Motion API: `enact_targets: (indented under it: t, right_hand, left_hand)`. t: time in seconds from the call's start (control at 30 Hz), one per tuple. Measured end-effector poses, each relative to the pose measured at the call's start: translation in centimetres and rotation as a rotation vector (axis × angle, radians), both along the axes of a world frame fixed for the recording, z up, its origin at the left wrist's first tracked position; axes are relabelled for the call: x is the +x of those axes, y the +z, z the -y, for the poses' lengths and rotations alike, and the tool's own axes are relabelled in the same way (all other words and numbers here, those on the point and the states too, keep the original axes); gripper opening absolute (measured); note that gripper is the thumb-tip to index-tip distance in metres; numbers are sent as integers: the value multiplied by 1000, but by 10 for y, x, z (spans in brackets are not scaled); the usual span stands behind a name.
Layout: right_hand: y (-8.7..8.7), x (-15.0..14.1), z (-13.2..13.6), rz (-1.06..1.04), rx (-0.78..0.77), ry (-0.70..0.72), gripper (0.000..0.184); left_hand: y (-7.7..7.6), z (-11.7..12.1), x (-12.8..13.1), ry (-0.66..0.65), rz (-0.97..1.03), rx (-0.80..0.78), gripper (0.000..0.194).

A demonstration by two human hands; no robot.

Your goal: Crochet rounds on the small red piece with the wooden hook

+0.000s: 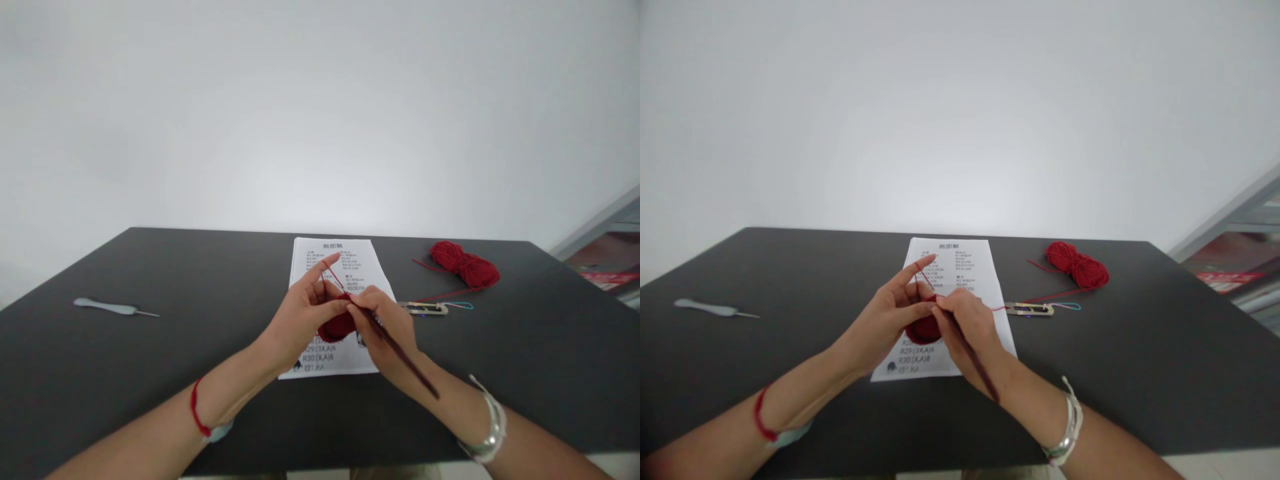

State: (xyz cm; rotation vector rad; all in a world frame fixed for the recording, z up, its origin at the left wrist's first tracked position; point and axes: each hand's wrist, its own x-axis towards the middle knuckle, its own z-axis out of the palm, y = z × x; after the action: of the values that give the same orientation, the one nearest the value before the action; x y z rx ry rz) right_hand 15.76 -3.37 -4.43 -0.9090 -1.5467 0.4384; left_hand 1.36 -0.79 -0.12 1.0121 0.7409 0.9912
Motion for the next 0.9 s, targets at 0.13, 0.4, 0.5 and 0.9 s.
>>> enact_targets:
  t: [0.13,0.4,0.5,0.9]
  right_hand:
    - [-5,1,0,243,172,-95,13]
    - [4,8,-4,-226,-106,214,7]
    - [8,11,-8,-391,-225,302,6]
    - [16,23,-10,-408,-268,352,5]
  left_hand:
    - [2,1,2,-10,73,-112,69]
    - [6,-6,-6,-64,138,-323,56]
    - [7,-12,-11,-64,128,-257,55]
    - [10,-20,-21,-196,104,-206,46]
